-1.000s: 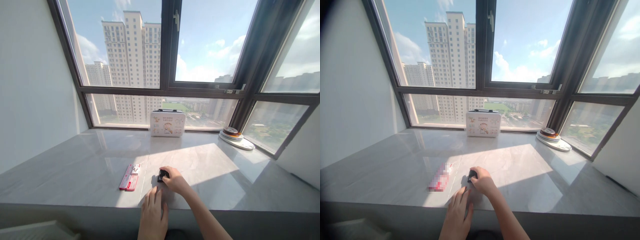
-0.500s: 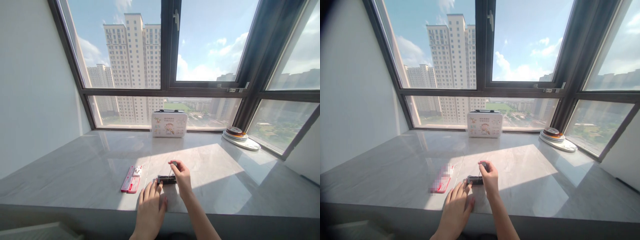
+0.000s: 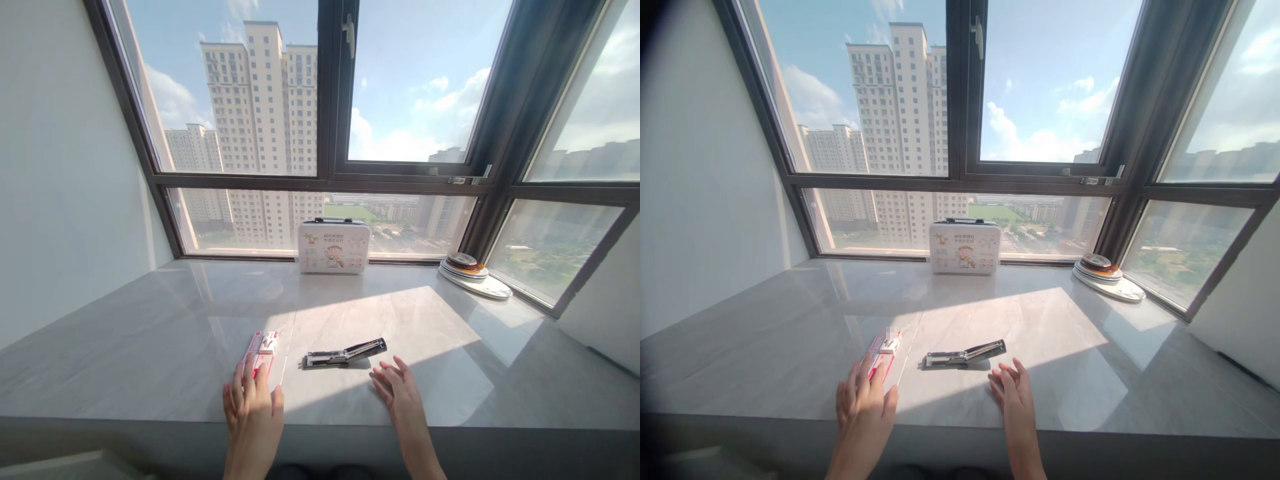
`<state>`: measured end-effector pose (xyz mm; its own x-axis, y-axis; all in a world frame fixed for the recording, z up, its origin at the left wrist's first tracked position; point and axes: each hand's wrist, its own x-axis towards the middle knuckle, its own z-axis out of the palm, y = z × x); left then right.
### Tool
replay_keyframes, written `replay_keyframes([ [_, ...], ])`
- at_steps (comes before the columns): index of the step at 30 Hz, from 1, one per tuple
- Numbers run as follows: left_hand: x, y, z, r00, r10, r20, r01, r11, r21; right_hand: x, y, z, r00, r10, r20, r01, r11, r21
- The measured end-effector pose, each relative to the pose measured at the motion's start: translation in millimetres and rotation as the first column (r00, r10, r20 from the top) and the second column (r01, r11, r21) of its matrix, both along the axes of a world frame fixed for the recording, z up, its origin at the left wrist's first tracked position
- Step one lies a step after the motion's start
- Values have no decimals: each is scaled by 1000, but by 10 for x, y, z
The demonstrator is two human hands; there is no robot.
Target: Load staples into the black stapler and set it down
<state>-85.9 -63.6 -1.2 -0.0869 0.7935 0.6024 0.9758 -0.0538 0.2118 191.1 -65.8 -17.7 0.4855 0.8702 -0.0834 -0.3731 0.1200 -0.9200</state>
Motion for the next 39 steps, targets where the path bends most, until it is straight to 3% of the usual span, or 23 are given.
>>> replay_keyframes([
  [2, -139, -7, -74, 1000, -26, -16, 26, 999, -31, -3, -106, 13, 969, 80, 233, -69, 996, -56],
  [3, -193, -15, -112, 998, -69, -10, 68, 997, -46, -19, -148, 40, 914, 136, 382, -107, 990, -96],
  [6, -230, -62, -127, 960, -266, 93, 276, 953, -125, -135, -220, 183, 593, 262, 762, -155, 965, -211],
  [8, -119, -96, -13, 895, -396, 207, 435, 878, -201, -251, -207, 287, 393, 311, 866, -168, 950, -265],
  [10, 75, -109, 165, 813, -488, 318, 570, 781, -257, -351, -140, 349, 291, 365, 884, -203, 927, -316],
  [13, 372, -47, 386, 695, -573, 434, 705, 663, -253, -368, 36, 332, 285, 417, 863, -237, 903, -358],
  [15, 484, 45, 427, 665, -586, 463, 729, 643, -234, -264, 157, 273, 309, 436, 845, -231, 896, -378],
  [20, 455, 264, 263, 635, -566, 525, 738, 646, -195, 184, 279, 157, 332, 455, 827, -198, 890, -410],
  [24, 402, 300, 168, 609, -575, 546, 747, 647, -152, 378, 192, 239, 313, 434, 845, -137, 901, -412],
  [27, 414, 299, 155, 613, -574, 543, 745, 649, -154, 302, 134, 442, 229, 391, 892, -101, 921, -377],
  [29, 427, 301, 162, 613, -577, 539, 747, 646, -158, 166, 153, 603, 140, 385, 912, -189, 915, -357],
  [31, 432, 301, 183, 611, -583, 536, 752, 639, -162, 6, 228, 737, 17, 396, 918, -305, 877, -372],
  [34, 424, 290, 234, 615, -589, 525, 757, 628, -181, -189, 400, 848, -125, 399, 908, -380, 826, -416],
  [39, 418, 270, 272, 629, -582, 515, 748, 633, -200, -224, 531, 915, -158, 388, 908, -446, 792, -416],
])
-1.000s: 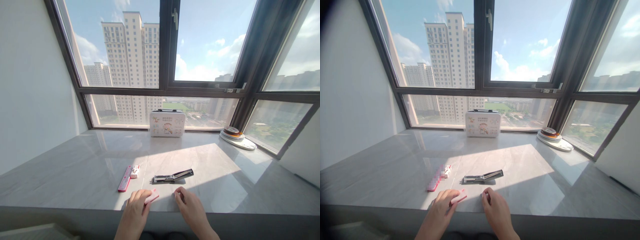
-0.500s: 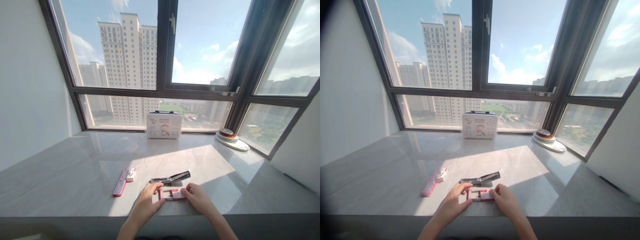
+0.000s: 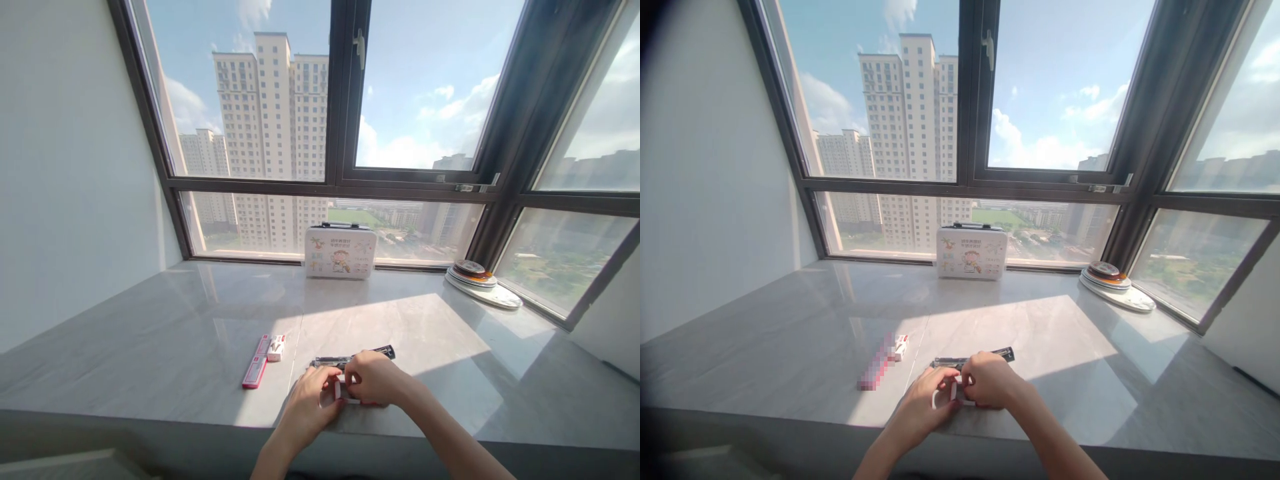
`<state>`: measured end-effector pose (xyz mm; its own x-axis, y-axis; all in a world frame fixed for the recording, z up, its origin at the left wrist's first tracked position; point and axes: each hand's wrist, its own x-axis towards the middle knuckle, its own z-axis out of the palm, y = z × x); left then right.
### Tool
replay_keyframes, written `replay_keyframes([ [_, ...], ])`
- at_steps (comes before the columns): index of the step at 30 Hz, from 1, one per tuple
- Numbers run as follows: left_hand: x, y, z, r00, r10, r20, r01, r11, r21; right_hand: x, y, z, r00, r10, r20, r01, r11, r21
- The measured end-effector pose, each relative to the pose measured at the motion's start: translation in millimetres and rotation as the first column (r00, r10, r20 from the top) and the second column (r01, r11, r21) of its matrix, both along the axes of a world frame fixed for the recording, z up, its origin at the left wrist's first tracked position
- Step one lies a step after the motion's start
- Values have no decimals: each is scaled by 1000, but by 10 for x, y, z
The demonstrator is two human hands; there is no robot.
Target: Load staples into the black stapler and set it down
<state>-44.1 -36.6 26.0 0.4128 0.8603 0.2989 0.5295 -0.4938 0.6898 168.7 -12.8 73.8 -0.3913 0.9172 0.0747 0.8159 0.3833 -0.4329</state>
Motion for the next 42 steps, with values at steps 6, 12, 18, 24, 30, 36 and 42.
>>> replay_keyframes([
  [6, 21, 8, -56, 999, 27, 38, -28, 999, 18, 398, -230, -149, 964, -77, -256, 70, 997, -36],
  [12, -20, -37, -30, 994, 37, 104, -39, 999, 14, 706, -452, -490, 899, -230, -372, 226, 973, -54],
  [18, 176, -73, -90, 982, 184, 49, -181, 982, -59, 599, -506, -520, 930, -207, -302, 197, 978, -64],
  [24, 232, -125, -68, 989, 96, 109, -81, 988, -130, 471, -454, -400, 953, -191, -236, 191, 981, -23],
  [30, -116, 208, -88, 925, 365, -110, -374, 924, -83, 282, -322, -268, 969, -149, -200, 142, 989, -48],
  [36, -113, 287, -111, 942, 270, -199, -298, 946, -128, 15, -88, -235, 974, -71, -215, 87, 994, 67],
  [42, -80, 200, -125, 945, 285, -164, -304, 947, -107, -183, 78, -313, 983, -18, -185, 48, 987, 156],
])
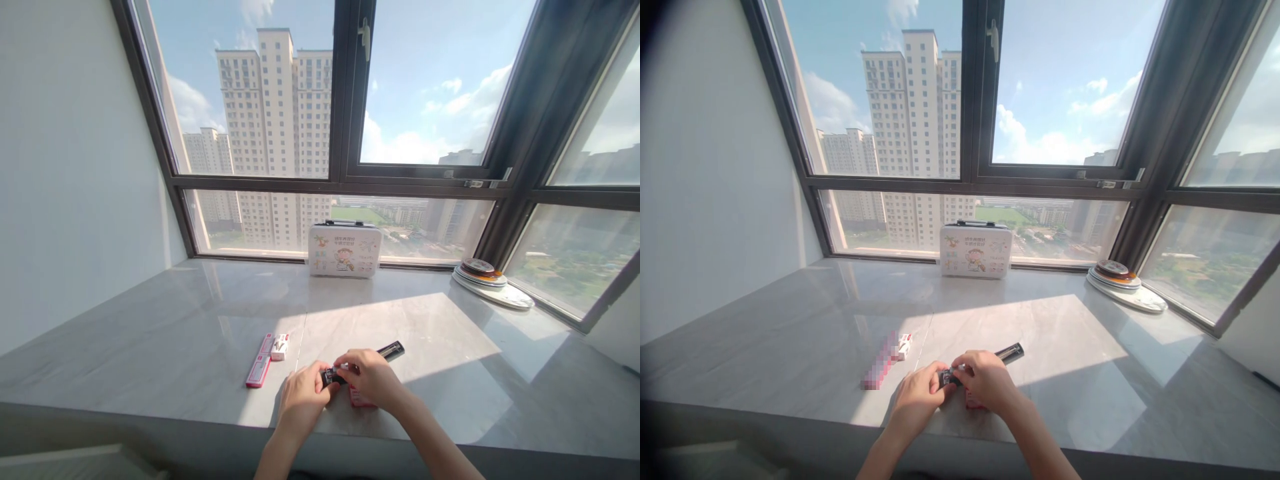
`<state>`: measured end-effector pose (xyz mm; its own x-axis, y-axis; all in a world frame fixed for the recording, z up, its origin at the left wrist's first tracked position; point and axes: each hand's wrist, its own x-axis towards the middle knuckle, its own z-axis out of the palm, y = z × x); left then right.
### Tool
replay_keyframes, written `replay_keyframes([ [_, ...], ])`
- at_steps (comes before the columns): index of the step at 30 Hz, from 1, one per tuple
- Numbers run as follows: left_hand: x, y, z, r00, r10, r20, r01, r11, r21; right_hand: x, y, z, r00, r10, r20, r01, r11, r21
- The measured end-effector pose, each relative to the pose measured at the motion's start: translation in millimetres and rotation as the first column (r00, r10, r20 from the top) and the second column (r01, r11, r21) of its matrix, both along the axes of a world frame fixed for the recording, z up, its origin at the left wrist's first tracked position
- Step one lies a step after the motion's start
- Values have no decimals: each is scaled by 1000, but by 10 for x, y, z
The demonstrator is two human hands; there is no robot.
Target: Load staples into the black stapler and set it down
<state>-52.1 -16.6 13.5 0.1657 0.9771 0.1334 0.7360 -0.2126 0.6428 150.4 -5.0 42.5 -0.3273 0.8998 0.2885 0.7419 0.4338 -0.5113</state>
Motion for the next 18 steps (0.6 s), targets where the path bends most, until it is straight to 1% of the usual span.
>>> replay_keyframes([
  [5, -9, 16, 2, 1000, 0, -1, 0, 1000, 2, -24, 4, -40, 999, 3, 39, -3, 1000, -17],
  [10, 3, 9, 19, 1000, 5, 11, -4, 1000, -7, 37, -111, 41, 990, -133, 51, 135, 990, -38],
  [12, 4, 2, 27, 1000, 9, 17, -9, 1000, -11, 48, -183, 76, 994, -101, 36, 104, 990, -98],
  [14, 3, -3, 31, 1000, 10, 21, -9, 1000, -15, 82, -253, 87, 998, -31, -47, 22, 983, -182],
  [15, 1, -4, 32, 1000, 9, 21, -9, 1000, -17, 123, -284, 78, 993, -21, -113, -4, 976, -216],
  [16, -1, -4, 31, 1000, 10, 21, -9, 1000, -20, 187, -310, 60, 982, -33, -184, -13, 970, -243],
  [18, -4, -4, 29, 1000, 14, 16, -14, 1000, -22, 380, -351, 3, 951, -106, -291, 6, 946, -325],
])
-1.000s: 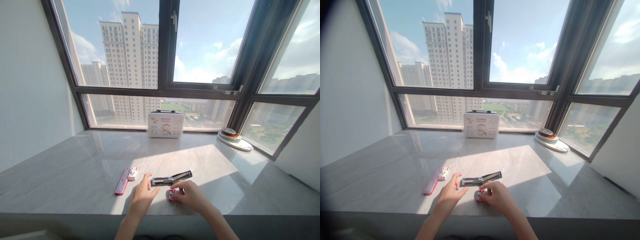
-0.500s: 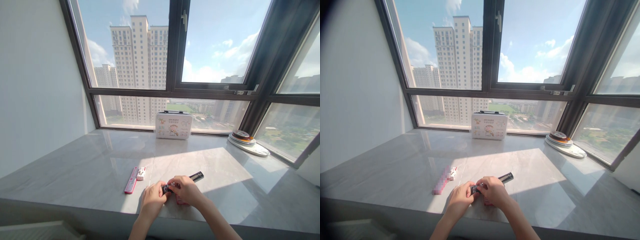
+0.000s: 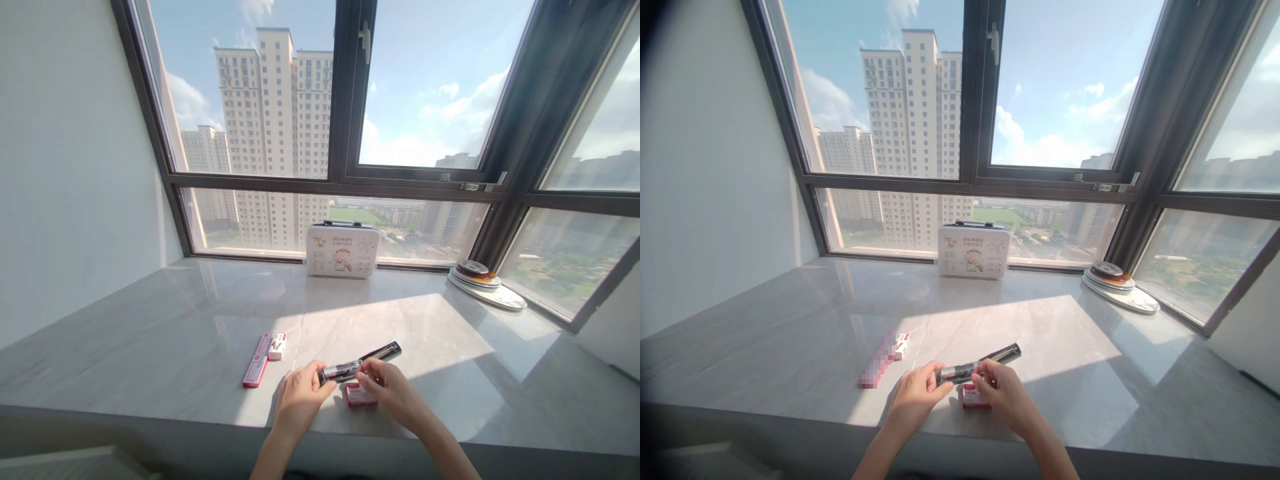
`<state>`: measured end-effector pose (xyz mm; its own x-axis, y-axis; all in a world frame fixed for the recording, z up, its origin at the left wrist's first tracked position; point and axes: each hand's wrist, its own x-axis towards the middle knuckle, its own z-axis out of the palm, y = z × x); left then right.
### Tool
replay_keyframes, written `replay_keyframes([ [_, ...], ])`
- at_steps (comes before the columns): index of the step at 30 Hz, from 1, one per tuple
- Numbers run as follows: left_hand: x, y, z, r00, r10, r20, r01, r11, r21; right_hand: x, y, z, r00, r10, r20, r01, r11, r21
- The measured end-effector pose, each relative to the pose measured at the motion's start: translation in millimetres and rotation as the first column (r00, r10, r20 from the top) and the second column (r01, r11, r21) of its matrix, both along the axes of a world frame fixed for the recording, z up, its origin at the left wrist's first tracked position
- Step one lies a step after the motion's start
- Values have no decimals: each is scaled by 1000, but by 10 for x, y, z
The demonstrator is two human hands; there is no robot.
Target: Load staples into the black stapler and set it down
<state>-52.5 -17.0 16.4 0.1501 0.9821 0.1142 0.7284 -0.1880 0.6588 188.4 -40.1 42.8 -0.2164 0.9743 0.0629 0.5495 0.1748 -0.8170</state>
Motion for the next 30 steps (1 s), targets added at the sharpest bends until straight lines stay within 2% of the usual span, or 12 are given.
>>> replay_keyframes([
  [3, -1, -5, 0, 1000, 2, -7, -2, 1000, -1, 361, -26, -76, 991, -105, -86, 83, 971, -226],
  [5, 3, -12, 7, 1000, -12, -5, 12, 1000, 4, 531, -4, -79, 971, -169, -168, 110, 943, -314],
  [7, 11, -19, 21, 1000, -18, -12, 18, 1000, 6, 575, 61, -37, 933, -201, -298, 110, 949, -295],
  [10, 25, -24, 46, 999, -9, -40, 8, 1000, -4, 414, 215, 76, 908, -149, -392, 77, 978, -195],
  [12, 30, -25, 58, 999, -10, -43, 9, 1000, -13, 238, 310, 159, 943, -55, -330, 28, 996, -86],
  [14, 27, -26, 65, 999, -19, -41, 19, 1000, -9, 78, 370, 234, 980, 35, -196, -28, 999, 38],
  [17, 18, -32, 71, 999, -23, -47, 23, 1000, 5, -86, 407, 307, 998, 62, 28, -65, 989, 135],
  [23, 19, -22, 76, 996, -26, -84, 27, 1000, 12, -338, 439, 240, 949, 54, 311, -90, 991, 103],
  [27, 0, -40, 87, 995, -11, -95, 13, 1000, 18, -374, 444, 197, 940, 79, 333, -108, 992, 68],
  [30, 53, -139, 165, 1000, 24, -10, -24, 998, 54, -215, 490, 238, 946, 102, 307, -116, 993, 27],
])
